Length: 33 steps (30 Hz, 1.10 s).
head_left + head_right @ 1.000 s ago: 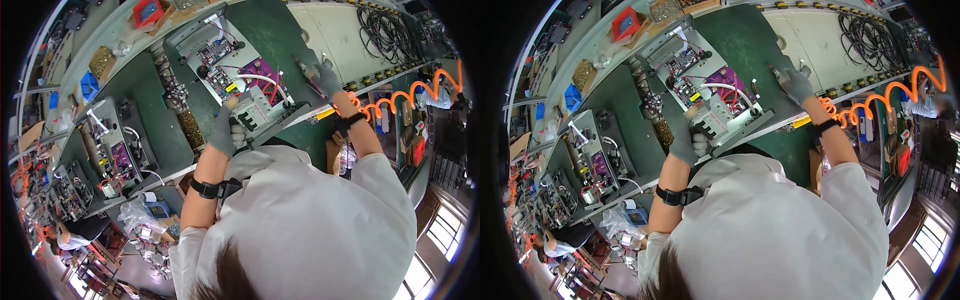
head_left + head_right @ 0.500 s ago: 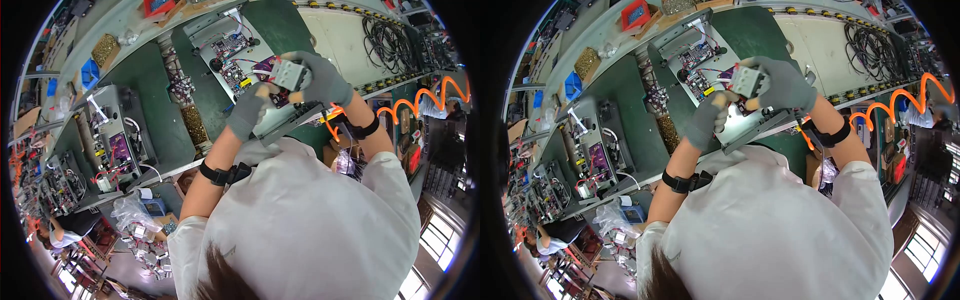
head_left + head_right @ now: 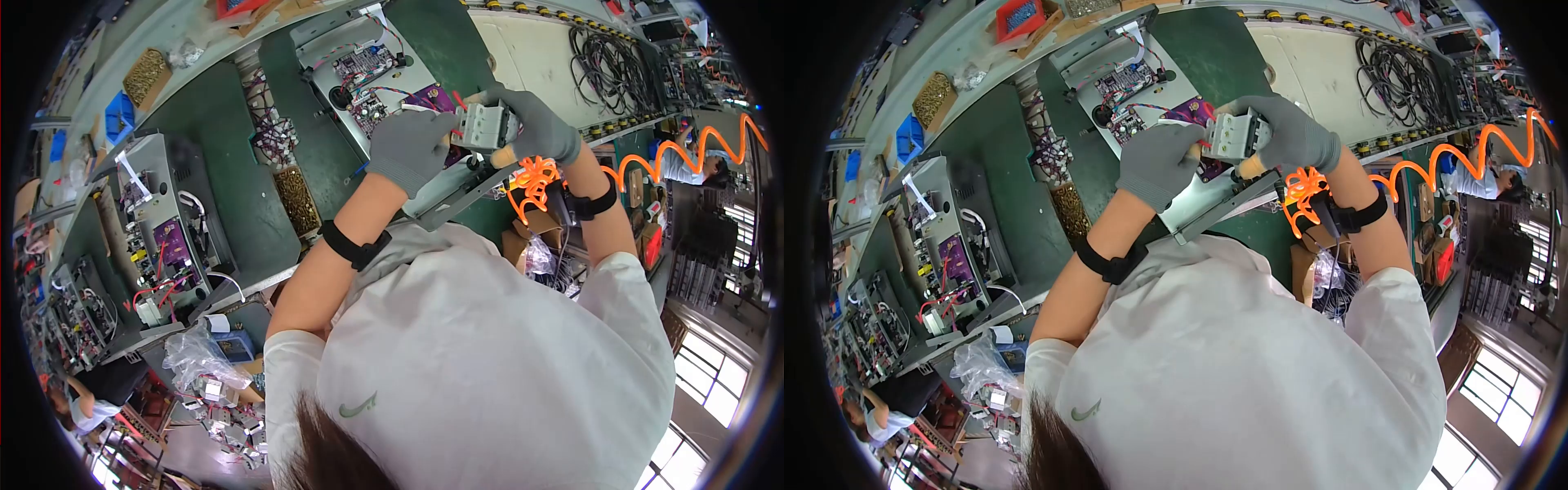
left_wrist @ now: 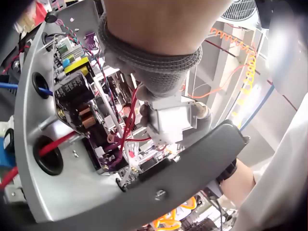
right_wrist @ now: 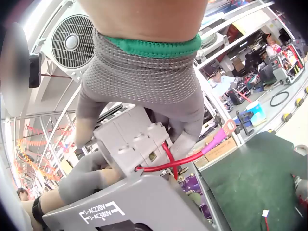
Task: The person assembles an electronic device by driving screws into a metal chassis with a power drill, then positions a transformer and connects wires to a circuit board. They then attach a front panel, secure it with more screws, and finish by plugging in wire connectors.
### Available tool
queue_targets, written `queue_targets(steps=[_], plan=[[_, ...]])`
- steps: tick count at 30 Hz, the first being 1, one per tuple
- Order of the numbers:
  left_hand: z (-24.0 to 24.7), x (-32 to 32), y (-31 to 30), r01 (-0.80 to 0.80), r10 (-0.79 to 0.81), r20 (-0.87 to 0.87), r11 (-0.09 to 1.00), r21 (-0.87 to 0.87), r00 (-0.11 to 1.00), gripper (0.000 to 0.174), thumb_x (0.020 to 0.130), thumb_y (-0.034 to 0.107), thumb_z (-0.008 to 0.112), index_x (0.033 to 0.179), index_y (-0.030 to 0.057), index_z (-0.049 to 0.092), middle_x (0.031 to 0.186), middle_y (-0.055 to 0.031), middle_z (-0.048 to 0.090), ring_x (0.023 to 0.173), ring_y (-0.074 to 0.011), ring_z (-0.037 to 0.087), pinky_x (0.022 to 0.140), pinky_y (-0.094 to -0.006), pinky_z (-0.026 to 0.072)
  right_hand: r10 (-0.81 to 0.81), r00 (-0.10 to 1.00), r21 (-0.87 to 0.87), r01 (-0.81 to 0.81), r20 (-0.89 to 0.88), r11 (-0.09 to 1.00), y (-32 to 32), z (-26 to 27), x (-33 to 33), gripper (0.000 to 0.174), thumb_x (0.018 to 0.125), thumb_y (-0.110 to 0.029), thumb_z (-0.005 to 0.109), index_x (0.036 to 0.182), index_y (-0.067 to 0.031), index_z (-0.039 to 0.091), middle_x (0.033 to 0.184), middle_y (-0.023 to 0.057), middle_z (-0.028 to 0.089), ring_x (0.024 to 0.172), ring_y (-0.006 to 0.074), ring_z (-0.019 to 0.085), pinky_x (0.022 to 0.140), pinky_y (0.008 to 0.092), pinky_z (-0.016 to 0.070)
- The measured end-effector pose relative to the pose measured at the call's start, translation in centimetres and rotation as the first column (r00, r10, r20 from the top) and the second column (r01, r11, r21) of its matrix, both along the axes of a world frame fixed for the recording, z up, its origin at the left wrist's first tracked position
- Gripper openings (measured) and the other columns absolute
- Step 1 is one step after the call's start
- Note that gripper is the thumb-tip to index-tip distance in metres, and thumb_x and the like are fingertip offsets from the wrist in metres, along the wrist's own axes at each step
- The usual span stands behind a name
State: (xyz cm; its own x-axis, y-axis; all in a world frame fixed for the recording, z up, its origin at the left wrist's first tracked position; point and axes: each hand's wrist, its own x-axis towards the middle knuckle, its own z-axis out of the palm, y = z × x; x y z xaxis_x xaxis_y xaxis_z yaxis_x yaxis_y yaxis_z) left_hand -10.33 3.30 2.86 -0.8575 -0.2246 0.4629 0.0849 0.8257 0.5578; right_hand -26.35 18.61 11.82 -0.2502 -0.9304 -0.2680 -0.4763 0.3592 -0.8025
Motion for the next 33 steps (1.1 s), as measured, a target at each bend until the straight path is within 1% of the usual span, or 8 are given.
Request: queue_targets(steps=[5,9,12,15,20,27,29,33], plan=[[0.6,-0.1,-1.5,0.076,-0.066,0.142,0.995,-0.07,0.988,0.02,0.077,0.021,0.064,0.095,0.0151,0.063,0.081,-0.0058,0.065,0.075,-0.025,0.064,0.061,-0.0408,0.0493,0.115,0.992,-0.101,-0.109,0.06,0.989,-0.4,-0.9,0.5,0.062,0.053,-0.009,0.084,0.108,-0.0009,0.056,0.102,0.0074,0.066,0.088,0.0141,0.06,0.08,0.0303,0.0504],[2.0,0.4,-2.8,-0.06,-0.094,0.567,0.967,0.246,0.819,0.022,0.084,0.027,0.062,0.092,0.0075,0.066,0.088,-0.0113,0.069,0.08,-0.0283,0.066,0.067,-0.0388,0.0502,0.011,1.0,-0.121,-0.01,0.006,0.993,-0.5,-0.6,2.7,0.06,0.056,-0.012,0.085,0.105,-0.0016,0.051,0.108,0.0089,0.064,0.091,0.0153,0.061,0.081,0.0311,0.0507],[-0.2,1.8,-3.3,-0.119,-0.475,0.35,0.45,0.885,0.808,0.042,0.083,0.03,0.06,0.108,-0.0026,0.064,0.09,-0.013,0.066,0.083,-0.0161,0.061,0.072,-0.0316,0.0483,-0.12,0.93,-0.074,0.101,-0.348,0.992,-1.2,0.2,6.3,0.066,0.056,-0.018,0.084,0.113,-0.0057,0.053,0.1,0.0079,0.063,0.095,0.0245,0.06,0.083,0.0368,0.0491],[-0.6,2.6,-3.9,-0.208,-0.611,0.33,0.264,0.942,0.719,0.053,0.079,0.027,0.065,0.12,-0.0049,0.056,0.1,-0.0109,0.065,0.09,-0.0153,0.06,0.076,-0.0307,0.0488,-0.095,0.762,-0.155,-0.006,-0.64,0.988,-1.1,-1.5,7.9,0.072,0.053,-0.02,0.083,0.118,-0.0091,0.054,0.1,0.0073,0.059,0.1,0.0284,0.056,0.086,0.0384,0.0467],[-0.5,4.1,-2.2,-0.037,-0.451,0.318,0.528,0.848,0.834,0.066,0.068,0.025,0.078,0.122,-0.0042,0.052,0.103,-0.0102,0.063,0.089,-0.0156,0.06,0.079,-0.03,0.0494,-0.024,0.795,-0.09,-0.039,-0.607,0.995,-0.5,-3.2,8.0,0.069,0.058,-0.018,0.079,0.122,-0.0116,0.054,0.112,0.0111,0.054,0.11,0.0324,0.051,0.093,0.0414,0.0439],[-0.4,4.2,-0.6,-0.151,-0.387,0.426,0.57,0.807,0.818,0.067,0.069,0.032,0.08,0.117,-0.0041,0.05,0.1,-0.014,0.062,0.087,-0.02,0.06,0.078,-0.0317,0.0494,0.152,0.927,0.007,-0.159,-0.344,0.987,0.0,-2.4,6.1,0.072,0.068,0.005,0.063,0.135,-0.0146,0.051,0.128,0.0121,0.052,0.115,0.0311,0.051,0.097,0.0389,0.0429],[0.4,4.5,-0.7,-0.118,-0.351,0.519,0.731,0.672,0.78,0.068,0.07,0.033,0.08,0.118,-0.0028,0.049,0.099,-0.0153,0.062,0.087,-0.0212,0.06,0.078,-0.032,0.0492,0.208,0.978,-0.124,-0.209,-0.022,0.97,1.1,-2.8,4.5,0.063,0.071,0.007,0.061,0.131,-0.0102,0.055,0.134,0.0122,0.05,0.116,0.0299,0.052,0.098,0.0371,0.0427],[1.2,5.5,0.7,-0.144,-0.324,0.49,0.7,0.7,0.809,0.07,0.074,0.029,0.08,0.126,-0.001,0.045,0.11,-0.0153,0.063,0.098,-0.0224,0.062,0.086,-0.0343,0.0485,0.173,0.985,-0.168,-0.174,-0.019,0.97,1.8,-3.6,4.4,0.036,0.081,0.004,0.058,0.117,-0.0018,0.061,0.124,0.0141,0.059,0.115,0.0313,0.056,0.097,0.0388,0.0446]])
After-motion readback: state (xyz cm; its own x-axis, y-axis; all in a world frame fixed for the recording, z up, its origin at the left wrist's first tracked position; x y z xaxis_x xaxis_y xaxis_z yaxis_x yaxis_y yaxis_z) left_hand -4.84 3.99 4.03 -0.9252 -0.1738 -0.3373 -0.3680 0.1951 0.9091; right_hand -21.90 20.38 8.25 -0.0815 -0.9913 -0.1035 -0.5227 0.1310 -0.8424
